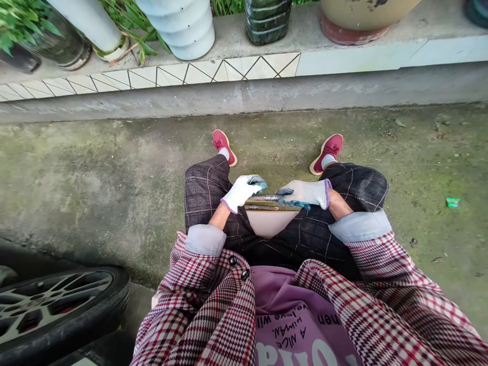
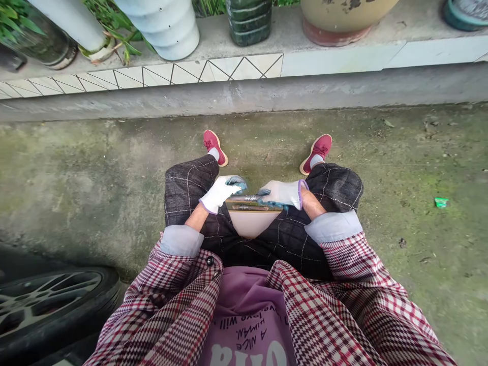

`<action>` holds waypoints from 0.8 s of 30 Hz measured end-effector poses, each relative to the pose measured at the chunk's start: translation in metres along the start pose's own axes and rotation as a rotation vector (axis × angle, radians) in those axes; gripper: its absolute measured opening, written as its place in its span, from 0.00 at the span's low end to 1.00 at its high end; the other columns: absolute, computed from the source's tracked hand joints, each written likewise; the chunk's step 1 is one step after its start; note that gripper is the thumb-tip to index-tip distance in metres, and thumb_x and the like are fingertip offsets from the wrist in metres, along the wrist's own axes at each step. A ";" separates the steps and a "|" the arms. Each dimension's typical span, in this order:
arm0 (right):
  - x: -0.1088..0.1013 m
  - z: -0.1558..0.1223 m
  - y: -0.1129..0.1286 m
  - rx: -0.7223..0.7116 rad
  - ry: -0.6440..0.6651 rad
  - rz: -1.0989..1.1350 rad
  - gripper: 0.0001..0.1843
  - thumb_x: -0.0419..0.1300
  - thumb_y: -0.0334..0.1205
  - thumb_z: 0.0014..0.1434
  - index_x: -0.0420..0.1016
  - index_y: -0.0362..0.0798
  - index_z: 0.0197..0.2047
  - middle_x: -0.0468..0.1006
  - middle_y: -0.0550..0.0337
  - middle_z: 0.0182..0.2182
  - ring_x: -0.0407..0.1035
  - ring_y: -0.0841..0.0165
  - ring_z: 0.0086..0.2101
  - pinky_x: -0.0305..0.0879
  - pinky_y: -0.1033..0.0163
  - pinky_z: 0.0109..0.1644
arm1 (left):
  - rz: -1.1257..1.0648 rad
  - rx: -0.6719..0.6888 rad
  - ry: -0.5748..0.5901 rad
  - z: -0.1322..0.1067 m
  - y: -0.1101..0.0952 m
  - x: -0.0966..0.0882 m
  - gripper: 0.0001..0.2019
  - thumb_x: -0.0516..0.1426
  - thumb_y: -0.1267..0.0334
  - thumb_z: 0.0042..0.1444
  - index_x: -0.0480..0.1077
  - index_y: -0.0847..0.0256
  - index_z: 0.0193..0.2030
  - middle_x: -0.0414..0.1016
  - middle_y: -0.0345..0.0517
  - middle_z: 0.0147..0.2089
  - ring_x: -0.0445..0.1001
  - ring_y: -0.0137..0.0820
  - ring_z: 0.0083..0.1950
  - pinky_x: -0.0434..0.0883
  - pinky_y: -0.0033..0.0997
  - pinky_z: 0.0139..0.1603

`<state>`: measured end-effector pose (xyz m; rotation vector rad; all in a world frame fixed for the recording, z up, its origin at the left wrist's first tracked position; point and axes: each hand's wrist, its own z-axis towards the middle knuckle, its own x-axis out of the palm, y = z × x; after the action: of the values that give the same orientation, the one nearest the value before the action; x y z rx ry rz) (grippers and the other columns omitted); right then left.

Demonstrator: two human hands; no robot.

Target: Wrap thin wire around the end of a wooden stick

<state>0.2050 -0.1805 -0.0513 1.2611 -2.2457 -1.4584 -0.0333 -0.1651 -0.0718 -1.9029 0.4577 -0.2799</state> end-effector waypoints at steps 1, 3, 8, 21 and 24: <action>0.000 0.002 0.000 0.023 0.020 -0.049 0.05 0.66 0.36 0.51 0.77 0.46 0.26 0.76 0.61 0.21 0.67 0.71 0.23 0.59 0.68 0.24 | 0.061 0.013 -0.017 0.000 -0.001 0.000 0.03 0.62 0.66 0.47 0.77 0.62 0.29 0.77 0.41 0.31 0.71 0.30 0.36 0.67 0.29 0.41; 0.001 0.004 0.001 0.090 0.016 -0.092 0.05 0.64 0.36 0.55 0.77 0.47 0.28 0.74 0.63 0.20 0.64 0.73 0.20 0.56 0.68 0.23 | 0.193 0.053 -0.058 0.000 -0.004 0.000 0.02 0.61 0.67 0.50 0.77 0.61 0.30 0.77 0.41 0.31 0.71 0.31 0.36 0.66 0.30 0.41; 0.000 0.006 0.001 0.173 -0.050 -0.140 0.07 0.61 0.36 0.59 0.74 0.49 0.29 0.72 0.63 0.19 0.62 0.74 0.17 0.55 0.67 0.21 | 0.411 0.179 -0.198 -0.005 -0.012 0.006 0.03 0.64 0.67 0.51 0.79 0.55 0.30 0.78 0.44 0.34 0.71 0.37 0.40 0.65 0.32 0.47; -0.007 -0.004 0.006 0.159 -0.240 0.382 0.12 0.67 0.48 0.58 0.75 0.48 0.35 0.67 0.67 0.21 0.58 0.76 0.16 0.57 0.69 0.15 | -0.336 -0.150 -0.266 -0.007 0.017 0.040 0.03 0.64 0.68 0.48 0.74 0.63 0.30 0.75 0.38 0.29 0.69 0.23 0.26 0.64 0.25 0.30; -0.008 -0.014 0.007 0.081 -0.145 0.542 0.19 0.71 0.53 0.54 0.75 0.47 0.36 0.69 0.66 0.22 0.57 0.77 0.16 0.55 0.70 0.14 | -0.396 -0.134 -0.250 0.001 0.022 0.034 0.05 0.65 0.68 0.44 0.75 0.63 0.30 0.77 0.39 0.30 0.71 0.24 0.27 0.68 0.26 0.32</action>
<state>0.2137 -0.1823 -0.0360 0.5000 -2.4886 -1.2865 -0.0066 -0.1863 -0.0929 -2.1199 -0.0734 -0.2683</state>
